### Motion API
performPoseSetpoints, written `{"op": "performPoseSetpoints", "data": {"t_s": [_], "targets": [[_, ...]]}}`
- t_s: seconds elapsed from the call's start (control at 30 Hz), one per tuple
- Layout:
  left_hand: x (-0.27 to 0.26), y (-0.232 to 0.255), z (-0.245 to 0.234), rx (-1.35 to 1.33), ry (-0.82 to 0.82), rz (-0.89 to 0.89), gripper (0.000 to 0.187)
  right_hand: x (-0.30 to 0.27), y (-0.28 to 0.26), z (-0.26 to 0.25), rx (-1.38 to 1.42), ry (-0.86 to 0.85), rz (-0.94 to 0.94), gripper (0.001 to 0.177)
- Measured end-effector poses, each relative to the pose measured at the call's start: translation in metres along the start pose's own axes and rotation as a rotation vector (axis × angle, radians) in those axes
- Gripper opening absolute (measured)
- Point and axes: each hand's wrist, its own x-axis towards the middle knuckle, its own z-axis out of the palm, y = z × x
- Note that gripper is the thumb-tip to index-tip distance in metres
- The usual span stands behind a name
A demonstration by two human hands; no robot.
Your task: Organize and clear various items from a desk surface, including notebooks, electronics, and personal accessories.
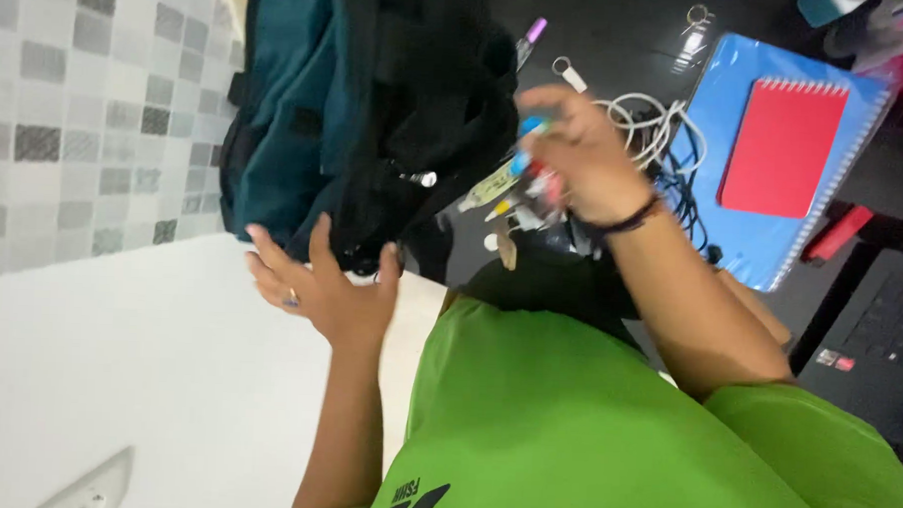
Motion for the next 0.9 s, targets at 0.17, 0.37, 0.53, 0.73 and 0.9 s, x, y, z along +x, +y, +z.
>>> {"op": "performPoseSetpoints", "data": {"t_s": [0.17,0.37,0.53,0.73,0.9], "targets": [[0.053,-0.066,0.002,-0.133,0.117,0.405,0.015,-0.006,0.044,0.095,-0.234,0.248,-0.403,0.019],[0.099,-0.058,-0.016,-0.748,-0.01,0.241,0.01,0.021,0.034,0.165,-0.694,0.362,-0.942,0.014],[0.129,-0.079,-0.004,-1.082,-0.096,0.086,0.013,0.039,0.028,0.197,-0.81,0.436,-1.472,0.027],[0.13,-0.076,-0.009,-1.245,-0.205,-0.023,0.008,0.038,0.083,0.194,-1.003,-0.008,-1.214,0.009],[0.123,-0.069,-0.021,-1.177,-0.212,0.027,0.005,0.1,0.166,0.234,-1.844,-0.376,-0.002,0.023]]}}
